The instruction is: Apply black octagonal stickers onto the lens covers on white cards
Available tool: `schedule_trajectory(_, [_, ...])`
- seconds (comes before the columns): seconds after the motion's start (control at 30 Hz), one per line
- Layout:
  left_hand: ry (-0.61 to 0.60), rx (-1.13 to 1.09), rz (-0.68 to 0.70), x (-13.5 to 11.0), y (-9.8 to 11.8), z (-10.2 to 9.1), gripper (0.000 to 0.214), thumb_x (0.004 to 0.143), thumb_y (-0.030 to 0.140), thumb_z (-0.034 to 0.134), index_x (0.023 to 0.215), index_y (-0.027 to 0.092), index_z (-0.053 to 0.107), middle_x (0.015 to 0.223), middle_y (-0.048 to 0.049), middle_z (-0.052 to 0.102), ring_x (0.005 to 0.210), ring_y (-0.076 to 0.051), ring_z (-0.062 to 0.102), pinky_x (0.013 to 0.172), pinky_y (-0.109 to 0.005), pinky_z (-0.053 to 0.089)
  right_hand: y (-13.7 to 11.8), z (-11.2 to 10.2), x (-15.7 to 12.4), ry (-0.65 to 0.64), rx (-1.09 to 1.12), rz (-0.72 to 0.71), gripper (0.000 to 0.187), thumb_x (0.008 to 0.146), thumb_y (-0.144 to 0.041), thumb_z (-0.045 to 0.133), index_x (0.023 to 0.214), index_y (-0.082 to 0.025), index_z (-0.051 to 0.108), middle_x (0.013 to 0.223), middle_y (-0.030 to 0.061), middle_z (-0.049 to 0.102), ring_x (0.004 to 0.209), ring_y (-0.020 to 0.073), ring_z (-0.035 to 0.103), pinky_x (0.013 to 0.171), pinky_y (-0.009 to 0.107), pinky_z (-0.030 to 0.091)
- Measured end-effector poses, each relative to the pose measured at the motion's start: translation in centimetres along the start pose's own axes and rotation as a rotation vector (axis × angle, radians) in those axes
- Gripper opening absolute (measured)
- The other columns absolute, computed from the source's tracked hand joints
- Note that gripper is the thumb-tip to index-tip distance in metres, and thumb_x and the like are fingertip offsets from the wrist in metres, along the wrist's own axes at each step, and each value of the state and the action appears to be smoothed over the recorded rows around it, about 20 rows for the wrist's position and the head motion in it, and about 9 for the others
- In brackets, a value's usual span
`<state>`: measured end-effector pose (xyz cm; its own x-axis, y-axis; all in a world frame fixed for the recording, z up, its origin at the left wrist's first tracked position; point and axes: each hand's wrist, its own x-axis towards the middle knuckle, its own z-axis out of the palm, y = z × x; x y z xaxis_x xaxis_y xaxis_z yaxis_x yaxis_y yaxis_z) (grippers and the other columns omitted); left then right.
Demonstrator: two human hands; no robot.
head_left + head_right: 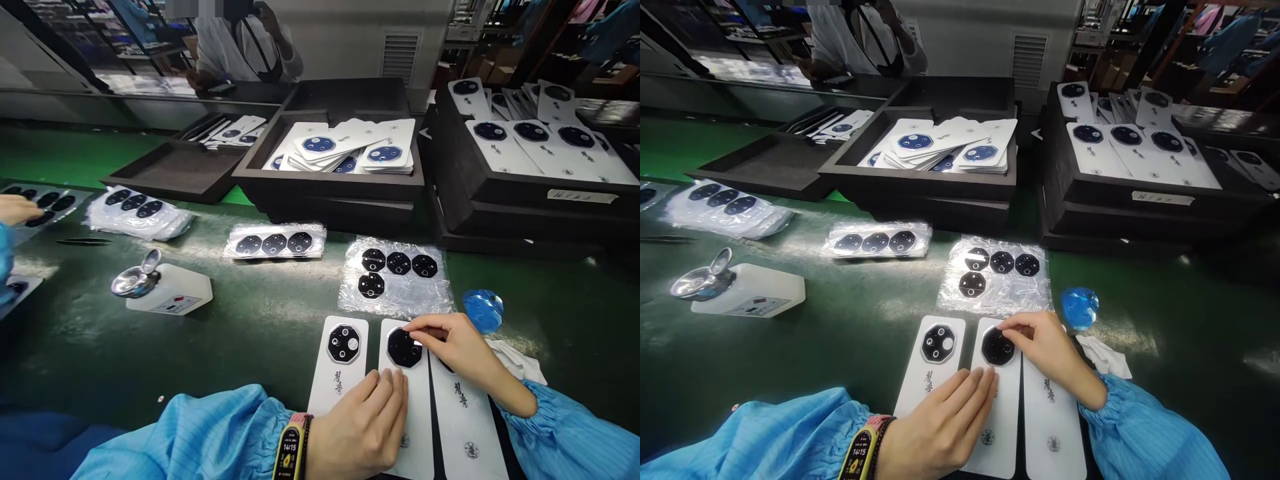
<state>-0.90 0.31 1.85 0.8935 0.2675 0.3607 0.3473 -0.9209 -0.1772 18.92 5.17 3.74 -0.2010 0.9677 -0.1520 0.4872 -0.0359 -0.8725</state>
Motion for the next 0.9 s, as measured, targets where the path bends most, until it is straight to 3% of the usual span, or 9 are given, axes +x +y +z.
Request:
schedule_trajectory(0.27, [-0.014, -0.010, 0.010, -0.08, 0.11, 0.15, 0.032, 0.086, 0.011, 0.045, 0.110, -0.004, 0.059, 0.105, -0.0216, 0.065, 0.090, -0.027, 0.062, 0.076, -0.037, 0.047, -0.01, 0.12, 0.07, -0.004, -0.028, -0.032, 0.018, 0.074, -0.020, 0.056, 0.074, -0.023, 0.074, 0.075, 0.0015, 0.075, 0.068, 0.0204, 0.070, 0.064, 0.033, 0.058])
schedule_trajectory(0.9, [0.058, -0.062, -0.052, 0.25, -0.13, 0.02, 0.035, 0.085, 0.002, 0.033, 0.101, -0.001, 0.064, 0.100, -0.0166, 0.068, 0.085, -0.025, 0.064, 0.074, -0.033, 0.048, -0.10, 0.08, -0.01, 0.032, -0.062, -0.086, 0.019, 0.074, -0.021, 0.055, 0.070, -0.023, 0.074, 0.073, 0.0014, 0.075, 0.065, 0.0194, 0.069, 0.062, 0.031, 0.057])
